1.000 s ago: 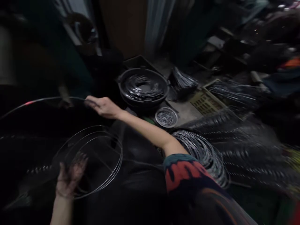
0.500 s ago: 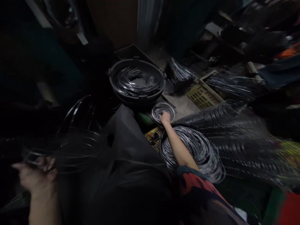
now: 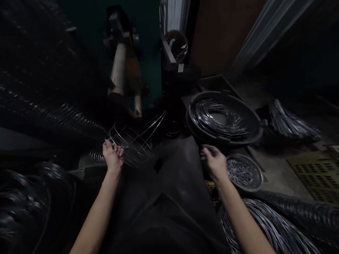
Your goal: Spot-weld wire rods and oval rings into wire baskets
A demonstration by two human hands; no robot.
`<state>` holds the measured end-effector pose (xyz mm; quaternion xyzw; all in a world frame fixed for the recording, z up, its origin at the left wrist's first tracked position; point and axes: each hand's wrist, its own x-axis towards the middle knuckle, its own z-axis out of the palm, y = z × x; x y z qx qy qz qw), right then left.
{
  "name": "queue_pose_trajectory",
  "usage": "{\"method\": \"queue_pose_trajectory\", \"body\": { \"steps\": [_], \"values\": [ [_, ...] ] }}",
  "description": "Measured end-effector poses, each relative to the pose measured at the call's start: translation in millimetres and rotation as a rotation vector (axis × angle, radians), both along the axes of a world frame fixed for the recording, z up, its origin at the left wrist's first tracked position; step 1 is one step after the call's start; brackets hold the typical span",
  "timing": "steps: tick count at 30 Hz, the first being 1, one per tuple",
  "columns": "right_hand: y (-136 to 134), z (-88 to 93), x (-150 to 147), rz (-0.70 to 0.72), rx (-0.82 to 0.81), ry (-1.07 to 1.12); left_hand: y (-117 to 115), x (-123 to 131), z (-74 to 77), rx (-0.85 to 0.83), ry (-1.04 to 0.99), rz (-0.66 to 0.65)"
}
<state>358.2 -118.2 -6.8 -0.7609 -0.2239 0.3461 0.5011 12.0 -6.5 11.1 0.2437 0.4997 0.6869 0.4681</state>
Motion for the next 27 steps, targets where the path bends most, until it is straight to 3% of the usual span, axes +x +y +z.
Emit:
{"method": "queue_pose_trajectory", "body": {
  "steps": [2, 5, 9, 15, 27],
  "values": [
    [36, 15.8, -49, 0.166, 0.134, 0.19, 2, -5, 0.8, -0.004, -0.012, -0.004],
    [81, 37.8, -108, 0.296, 0.184, 0.311, 6, -14, 3.6, -0.02, -0.039, -0.004],
    [115, 55.9, -150, 0.363, 0.194, 0.369, 10, -25, 5.5, -0.004, -0.089, -0.014],
    [128, 63.4, -169, 0.383, 0.285, 0.467, 21, -33, 4.7, -0.036, -0.128, -0.054],
    [136, 73.4, -178, 0.348, 0.187, 0.627, 43, -42, 15.6, -0.157, -0.12, -0.062]
  ]
}}
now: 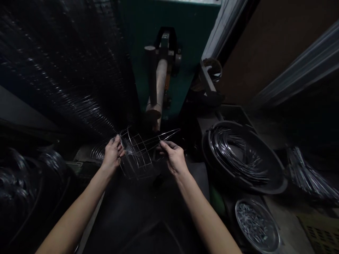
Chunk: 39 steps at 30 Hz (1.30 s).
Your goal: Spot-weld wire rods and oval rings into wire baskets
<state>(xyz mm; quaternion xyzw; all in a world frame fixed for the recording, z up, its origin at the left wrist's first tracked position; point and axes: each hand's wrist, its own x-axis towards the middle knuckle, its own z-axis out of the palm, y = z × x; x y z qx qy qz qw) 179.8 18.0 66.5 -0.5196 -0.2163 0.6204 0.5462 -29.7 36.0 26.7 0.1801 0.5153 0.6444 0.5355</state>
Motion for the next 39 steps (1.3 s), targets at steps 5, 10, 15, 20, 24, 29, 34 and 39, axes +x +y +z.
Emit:
{"method": "queue_pose_trajectory", "body": {
  "steps": [5, 10, 15, 20, 24, 29, 34, 39],
  "values": [
    [5, -0.4, -3, -0.027, -0.025, 0.024, 6, -4, 2.0, -0.021, 0.007, -0.01],
    [10, 0.7, -6, -0.037, -0.062, 0.029, 12, -8, 3.2, -0.062, -0.001, -0.016],
    [15, 2.2, -9, -0.06, -0.078, 0.079, 19, -10, 4.8, -0.091, -0.012, -0.035],
    [22, 6.1, -13, -0.052, -0.117, 0.075, 26, -13, 7.6, -0.131, -0.01, -0.055],
    [24, 10.7, -16, -0.054, -0.131, 0.068, 28, -20, 13.8, -0.143, -0.032, -0.079],
    [19, 10.1, -16, -0.025, -0.094, 0.081, 22, -27, 20.0, -0.059, -0.131, -0.124],
    [6, 5.0, -8, -0.036, -0.109, 0.087, 19, -25, 21.3, -0.07, -0.133, -0.1],
    [-2, 6.6, -2, -0.072, -0.129, 0.119, 26, -31, 23.1, -0.029, -0.108, -0.089]
  ]
}}
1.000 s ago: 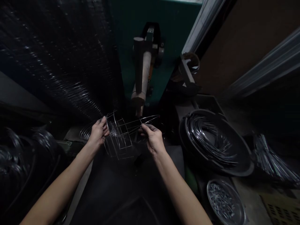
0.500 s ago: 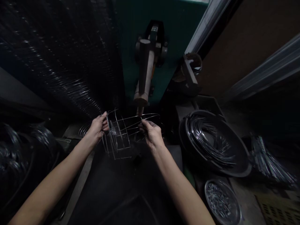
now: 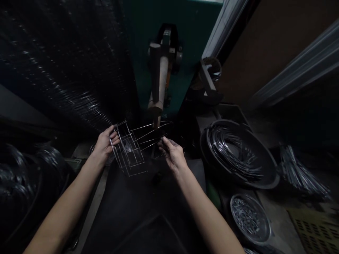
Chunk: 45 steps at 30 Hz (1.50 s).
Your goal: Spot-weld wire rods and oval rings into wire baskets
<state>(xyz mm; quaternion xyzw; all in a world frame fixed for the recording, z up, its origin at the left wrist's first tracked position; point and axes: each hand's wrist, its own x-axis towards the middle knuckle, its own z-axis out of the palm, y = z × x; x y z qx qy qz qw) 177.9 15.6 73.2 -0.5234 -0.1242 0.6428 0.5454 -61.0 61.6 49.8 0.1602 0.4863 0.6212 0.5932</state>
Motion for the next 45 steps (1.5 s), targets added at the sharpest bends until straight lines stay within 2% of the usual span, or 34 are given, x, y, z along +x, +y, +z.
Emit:
{"method": "queue_pose_trajectory", "body": {
  "steps": [7, 11, 13, 15, 17, 20, 22, 24, 26, 27, 28, 31, 33, 36, 39, 41, 42, 44, 45],
  "values": [
    [0, 0.8, -1, 0.031, 0.002, -0.012, 3, -4, 1.3, -0.036, 0.005, 0.01],
    [-14, 0.8, -3, 0.124, 0.054, -0.075, 6, -5, 5.6, -0.071, 0.004, -0.001],
    [-29, 7.8, -6, 0.235, 0.103, -0.154, 0, -4, 5.6, -0.048, 0.024, 0.001],
    [-44, 20.2, -10, 0.393, 0.197, -0.285, -15, 1, 2.0, 0.022, 0.056, 0.005],
    [-51, 33.6, -12, 0.493, 0.333, -0.463, -42, 11, -6.6, 0.13, 0.1, 0.018],
    [-40, 42.0, -9, 0.438, 0.472, -0.725, -91, 33, -27.2, 0.248, 0.212, -0.008],
    [-23, 35.0, -4, 0.47, 0.455, -0.786, -118, 46, -41.8, 0.275, 0.35, -0.142],
    [-11, 20.0, 2, 0.623, 0.391, -0.724, -137, 53, -55.0, 0.305, 0.473, -0.365],
    [-9, 1.3, 7, 0.782, 0.337, -0.608, -148, 52, -67.8, 0.294, 0.452, -0.55],
    [-13, -8.5, 9, 0.824, 0.331, -0.561, -151, 50, -74.5, 0.25, 0.375, -0.57],
    [-19, -18.3, 11, 0.845, 0.34, -0.531, -152, 46, -81.3, 0.195, 0.289, -0.544],
    [-42, -47.1, 18, 0.883, 0.426, -0.496, -146, 34, -99.2, -0.04, -0.007, -0.351],
    [-57, -65.2, 25, 0.927, 0.477, -0.515, -136, 29, -104.9, -0.214, -0.19, -0.27],
    [-79, -86.6, 33, 0.996, 0.518, -0.627, -120, 30, -100.8, -0.42, -0.36, -0.196],
    [-95, -98.6, 33, 1.026, 0.574, -0.734, -110, 30, -88.8, -0.47, -0.315, -0.187],
    [-99, -102.6, 39, 0.995, 0.621, -0.752, -103, 24, -83.5, -0.43, -0.237, -0.205],
    [-101, -103.2, 48, 0.933, 0.62, -0.774, -99, 20, -82.4, -0.402, -0.19, -0.214],
    [-116, -101.5, 81, 0.662, 0.499, -0.903, -95, 17, -82.6, -0.361, -0.112, -0.212],
    [-130, -100.3, 105, 0.475, 0.363, -1.0, -96, 19, -83.2, -0.349, -0.085, -0.195]
  ]
}}
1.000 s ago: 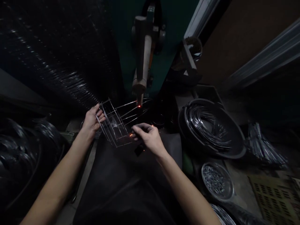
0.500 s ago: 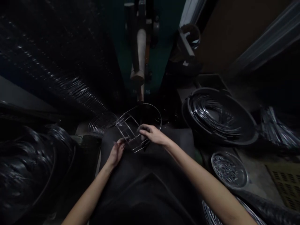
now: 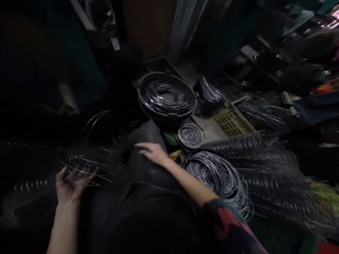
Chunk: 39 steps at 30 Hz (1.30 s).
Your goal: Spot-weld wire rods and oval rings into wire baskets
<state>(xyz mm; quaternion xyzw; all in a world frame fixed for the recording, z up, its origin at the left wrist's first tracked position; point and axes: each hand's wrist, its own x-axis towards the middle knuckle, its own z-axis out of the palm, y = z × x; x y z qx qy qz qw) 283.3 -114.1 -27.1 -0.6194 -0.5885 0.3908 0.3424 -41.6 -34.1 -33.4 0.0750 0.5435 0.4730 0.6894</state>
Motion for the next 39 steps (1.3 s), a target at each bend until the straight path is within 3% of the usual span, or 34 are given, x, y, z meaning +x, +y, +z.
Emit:
{"method": "queue_pose_trajectory", "body": {
  "steps": [2, 4, 7, 9, 11, 15, 19, 22, 26, 29, 31, 34, 39],
  "values": [
    [-37, -2.6, 60, -0.482, -0.113, -0.218, -5, 12, -1.6, 0.033, 0.022, 0.031],
    [-70, -18.8, 127, -0.75, -0.34, -0.474, -10, 30, -4.2, 0.093, 0.021, 0.04],
    [-91, -61.0, 200, -0.872, -0.61, -0.666, -8, 46, -8.5, 0.199, 0.042, 0.035],
    [-92, -81.8, 219, -0.858, -0.59, -0.656, -6, 47, -9.6, 0.251, 0.063, 0.035],
    [-93, -87.9, 219, -0.858, -0.532, -0.61, -7, 43, -10.0, 0.281, 0.075, 0.026],
    [-97, -67.5, 207, -0.942, -0.51, -0.595, -9, 34, -14.9, 0.312, 0.077, 0.027],
    [-87, -23.5, 177, -0.964, -0.496, -0.661, -4, 25, -20.4, 0.348, 0.078, 0.012],
    [-54, 14.9, 124, -0.829, -0.283, -0.555, 1, 20, -19.3, 0.391, 0.074, 0.006],
    [27, 51.9, 31, -0.473, -0.134, -0.016, 6, 17, -12.1, 0.429, 0.07, 0.004],
    [84, 68.6, -27, -0.372, -0.161, 0.337, 5, 14, -6.2, 0.431, 0.059, -0.018],
    [108, 77.3, -55, -0.352, -0.191, 0.531, 4, 11, -3.1, 0.42, 0.047, -0.021],
    [122, 86.2, -80, -0.3, -0.225, 0.714, 4, 4, 1.0, 0.388, 0.023, 0.003],
    [126, 89.8, -95, -0.275, -0.253, 0.809, 9, -11, 9.3, 0.353, 0.02, 0.006]
  ]
}}
